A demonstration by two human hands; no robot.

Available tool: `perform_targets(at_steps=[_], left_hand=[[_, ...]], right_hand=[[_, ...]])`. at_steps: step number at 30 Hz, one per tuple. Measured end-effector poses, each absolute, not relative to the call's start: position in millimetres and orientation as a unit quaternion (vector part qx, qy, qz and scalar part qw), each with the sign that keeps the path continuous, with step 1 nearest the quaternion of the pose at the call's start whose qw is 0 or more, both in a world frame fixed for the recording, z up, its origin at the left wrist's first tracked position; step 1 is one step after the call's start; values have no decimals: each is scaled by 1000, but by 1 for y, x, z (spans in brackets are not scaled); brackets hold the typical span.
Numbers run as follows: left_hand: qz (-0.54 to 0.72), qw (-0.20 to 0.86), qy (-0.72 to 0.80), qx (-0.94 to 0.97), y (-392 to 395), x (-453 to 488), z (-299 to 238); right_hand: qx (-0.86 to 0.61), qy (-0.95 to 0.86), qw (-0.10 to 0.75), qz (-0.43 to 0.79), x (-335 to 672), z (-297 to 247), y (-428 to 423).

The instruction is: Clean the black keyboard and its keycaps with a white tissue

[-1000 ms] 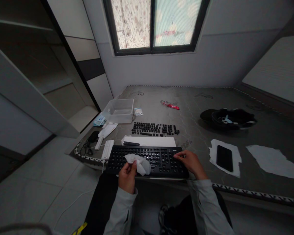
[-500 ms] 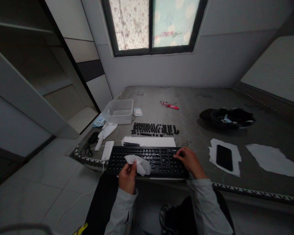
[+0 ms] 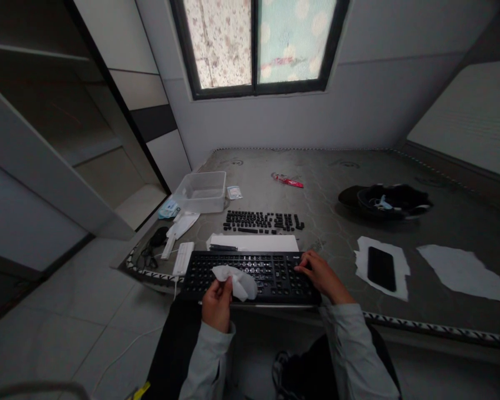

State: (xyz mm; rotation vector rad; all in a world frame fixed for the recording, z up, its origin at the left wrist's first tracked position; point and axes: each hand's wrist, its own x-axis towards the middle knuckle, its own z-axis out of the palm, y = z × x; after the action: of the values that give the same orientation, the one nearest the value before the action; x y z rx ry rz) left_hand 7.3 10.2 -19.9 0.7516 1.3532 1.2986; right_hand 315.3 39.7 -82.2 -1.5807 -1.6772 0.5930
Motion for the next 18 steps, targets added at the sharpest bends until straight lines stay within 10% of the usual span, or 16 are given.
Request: perform_targets(at_steps=[18], left_hand=[[539,534,560,332,10,12,-20]], right_hand=[[-571,-686,395,219,315,-89,36]])
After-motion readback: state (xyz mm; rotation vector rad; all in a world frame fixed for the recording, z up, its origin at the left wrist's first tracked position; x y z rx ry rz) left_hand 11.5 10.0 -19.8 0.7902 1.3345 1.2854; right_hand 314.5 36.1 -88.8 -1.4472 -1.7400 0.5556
